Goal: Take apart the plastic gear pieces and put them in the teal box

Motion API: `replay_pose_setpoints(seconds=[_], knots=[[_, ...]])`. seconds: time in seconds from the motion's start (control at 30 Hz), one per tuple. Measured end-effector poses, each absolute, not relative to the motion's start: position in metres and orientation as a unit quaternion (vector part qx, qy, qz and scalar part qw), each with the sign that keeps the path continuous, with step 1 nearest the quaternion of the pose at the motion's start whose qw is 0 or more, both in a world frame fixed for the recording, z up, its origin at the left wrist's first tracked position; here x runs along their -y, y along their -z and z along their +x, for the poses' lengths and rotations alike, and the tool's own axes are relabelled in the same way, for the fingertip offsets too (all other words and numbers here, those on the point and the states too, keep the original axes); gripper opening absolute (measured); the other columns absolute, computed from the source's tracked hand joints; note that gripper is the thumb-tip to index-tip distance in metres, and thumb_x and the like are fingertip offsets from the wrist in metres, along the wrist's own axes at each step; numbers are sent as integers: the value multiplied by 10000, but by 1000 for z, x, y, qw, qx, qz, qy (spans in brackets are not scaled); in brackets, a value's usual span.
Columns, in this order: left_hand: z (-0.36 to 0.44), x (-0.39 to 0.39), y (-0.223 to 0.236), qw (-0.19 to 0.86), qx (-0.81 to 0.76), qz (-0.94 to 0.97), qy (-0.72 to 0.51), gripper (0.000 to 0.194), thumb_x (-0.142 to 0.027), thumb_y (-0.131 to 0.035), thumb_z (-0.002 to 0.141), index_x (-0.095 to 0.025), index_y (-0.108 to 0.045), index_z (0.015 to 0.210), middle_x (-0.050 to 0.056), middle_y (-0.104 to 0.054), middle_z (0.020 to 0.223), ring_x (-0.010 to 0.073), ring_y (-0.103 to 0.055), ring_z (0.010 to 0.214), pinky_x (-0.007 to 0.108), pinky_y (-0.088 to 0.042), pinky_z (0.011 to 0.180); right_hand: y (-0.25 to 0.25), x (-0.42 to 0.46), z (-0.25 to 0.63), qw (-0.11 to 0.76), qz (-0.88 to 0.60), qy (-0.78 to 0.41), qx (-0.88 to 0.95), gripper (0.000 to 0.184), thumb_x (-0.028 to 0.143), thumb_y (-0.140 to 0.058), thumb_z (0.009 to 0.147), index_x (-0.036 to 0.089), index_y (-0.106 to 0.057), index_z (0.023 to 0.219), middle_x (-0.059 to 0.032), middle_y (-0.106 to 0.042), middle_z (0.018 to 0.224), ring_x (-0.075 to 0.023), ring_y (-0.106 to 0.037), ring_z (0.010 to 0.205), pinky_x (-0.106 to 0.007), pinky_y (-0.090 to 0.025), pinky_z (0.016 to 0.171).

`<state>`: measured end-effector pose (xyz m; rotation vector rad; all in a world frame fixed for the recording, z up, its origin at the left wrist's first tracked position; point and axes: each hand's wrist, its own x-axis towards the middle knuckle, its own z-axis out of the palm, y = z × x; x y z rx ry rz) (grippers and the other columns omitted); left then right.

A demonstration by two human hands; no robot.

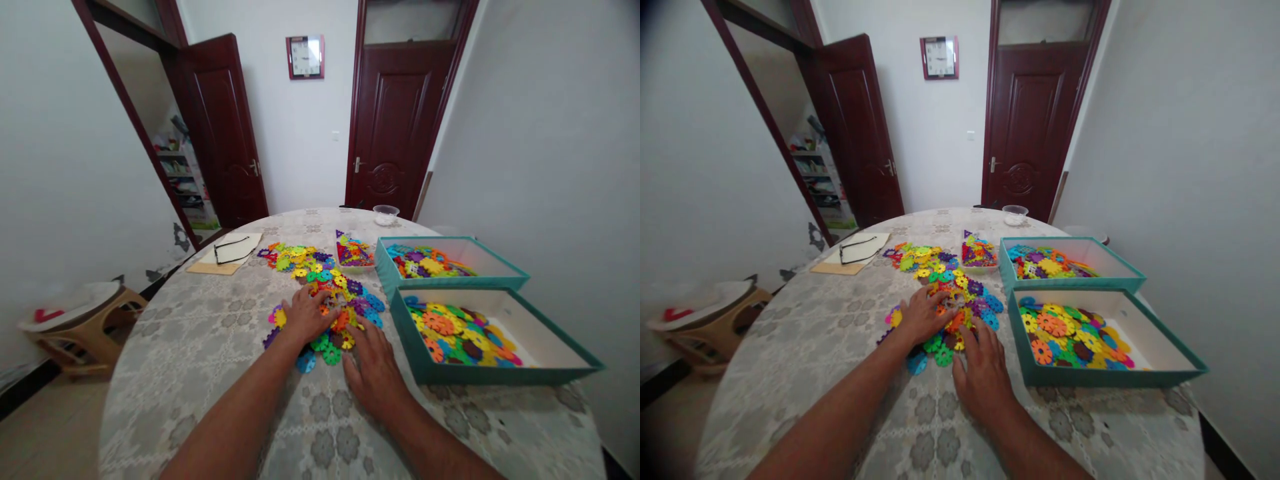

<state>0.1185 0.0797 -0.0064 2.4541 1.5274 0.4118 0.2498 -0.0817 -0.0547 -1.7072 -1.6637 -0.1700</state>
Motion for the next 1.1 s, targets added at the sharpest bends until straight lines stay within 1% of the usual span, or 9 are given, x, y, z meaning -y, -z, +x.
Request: replay_pose_setpoints(seconds=[0.13,0.27,0.4,0.5,0.63,0.77,0.9,1.0,1.1], knots=[[115,-52,7,100,-524,833,-148,566,-723,-592,880,-443,-637,1369,113,-499,1527,400,-481,1406,741,-308,1129,57,79,251,391,-665,50,634,549,201,-617,887,228,-535,1429,-165,-513,1492,-350,-503,1385,-558,-486,1118],[107,-26,8,85,-529,831,-151,553,-642,-625,903,-392,-628,1397,105,-552,1489,360,-522,1379,619,-379,1138,58,76,253,403,-662,30,631,474,165,-587,896,226,-583,1366,-162,-541,1438,-331,-536,1346,-533,-503,1095],[98,-4,14,65,-517,837,-169,509,-542,-627,944,-349,-624,1415,95,-556,1517,317,-532,1381,530,-397,1148,60,73,255,426,-646,16,633,456,117,-577,870,210,-635,1312,-155,-562,1400,-310,-560,1314,-501,-491,1116],[92,6,16,68,-505,838,-196,468,-491,-611,970,-303,-643,1398,107,-612,1456,298,-564,1348,486,-422,1137,59,72,258,447,-616,-6,648,434,101,-564,864,198,-664,1275,-144,-600,1332,-278,-592,1259,-461,-496,1109],[86,13,12,100,-451,856,-231,415,-437,-583,993,-265,-660,1362,99,-681,1365,264,-611,1288,418,-452,1122,52,71,265,480,-588,-44,650,344,115,-554,877,190,-698,1181,-118,-668,1187,-250,-637,1144,-429,-527,1041],[80,15,10,129,-425,862,-246,365,-368,-588,982,-253,-685,1314,87,-722,1300,257,-643,1234,408,-477,1097,44,71,272,496,-586,-87,634,297,144,-506,913,179,-717,1120,-100,-710,1066,-245,-667,1044,-410,-541,968],[74,12,17,141,-420,851,-280,321,-322,-605,958,-236,-718,1247,91,-742,1245,262,-656,1203,422,-488,1096,42,71,275,524,-602,-107,594,276,208,-518,913,183,-731,1086,-101,-725,1069,-247,-681,1035,-404,-538,967],[71,9,21,150,-409,846,-308,352,-292,-642,922,-248,-707,1265,94,-727,1285,266,-638,1247,433,-471,1134,43,72,276,542,-613,-125,561,285,261,-508,932,186,-728,1096,-104,-734,1094,-248,-684,1047,-402,-533,971],[69,6,20,155,-395,841,-335,381,-261,-645,911,-249,-685,1289,93,-709,1322,262,-616,1283,440,-455,1159,42,73,278,549,-619,-133,546,308,313,-496,949,176,-725,1103,-109,-734,1106,-254,-678,1055,-399,-522,968]])
